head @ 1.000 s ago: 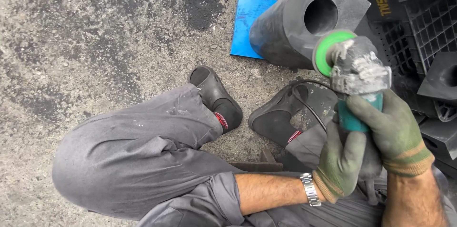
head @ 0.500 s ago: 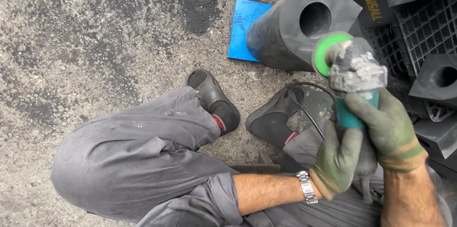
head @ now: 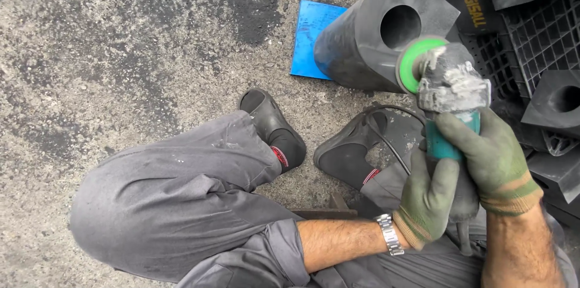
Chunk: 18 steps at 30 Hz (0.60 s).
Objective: Grinding and smoothing the edges of a black industrial rubber part using an angle grinder.
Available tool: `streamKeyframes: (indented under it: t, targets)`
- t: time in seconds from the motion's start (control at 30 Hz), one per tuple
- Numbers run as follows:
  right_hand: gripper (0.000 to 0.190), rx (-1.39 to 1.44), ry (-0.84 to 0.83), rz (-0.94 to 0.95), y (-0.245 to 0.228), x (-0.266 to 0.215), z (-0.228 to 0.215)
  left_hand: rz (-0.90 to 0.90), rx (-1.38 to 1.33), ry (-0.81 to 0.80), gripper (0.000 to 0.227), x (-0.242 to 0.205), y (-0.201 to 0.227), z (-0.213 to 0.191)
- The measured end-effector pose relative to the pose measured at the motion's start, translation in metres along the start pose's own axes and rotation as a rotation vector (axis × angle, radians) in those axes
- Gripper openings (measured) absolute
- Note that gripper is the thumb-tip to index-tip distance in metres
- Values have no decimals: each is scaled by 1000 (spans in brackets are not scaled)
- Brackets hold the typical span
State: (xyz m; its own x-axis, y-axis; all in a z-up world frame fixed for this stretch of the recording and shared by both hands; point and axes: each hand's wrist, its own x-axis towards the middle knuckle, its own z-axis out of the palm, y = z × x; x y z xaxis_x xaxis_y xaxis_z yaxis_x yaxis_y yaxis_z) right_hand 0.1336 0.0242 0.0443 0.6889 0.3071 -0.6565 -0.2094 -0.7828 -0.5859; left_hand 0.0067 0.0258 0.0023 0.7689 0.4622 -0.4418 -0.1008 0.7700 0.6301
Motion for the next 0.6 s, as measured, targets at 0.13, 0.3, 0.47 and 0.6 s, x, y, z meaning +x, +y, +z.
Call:
streamKeyframes:
  t: [0.13, 0.3, 0.47, 0.6]
  targets:
    - [53, -182, 2, -89, -35, 16, 21, 65, -93, 71, 56, 21, 13, -6]
    - [53, -248, -39, -128, -47, 12, 25, 142, -34, 133, 55, 21, 9, -7]
    - [52, 24, -31, -18, -10, 0, 7, -9, -63, 69, 56, 2, 15, 0]
    - [52, -33, -8, -43, -28, 10, 18, 51, -30, 44, 56, 15, 19, -5]
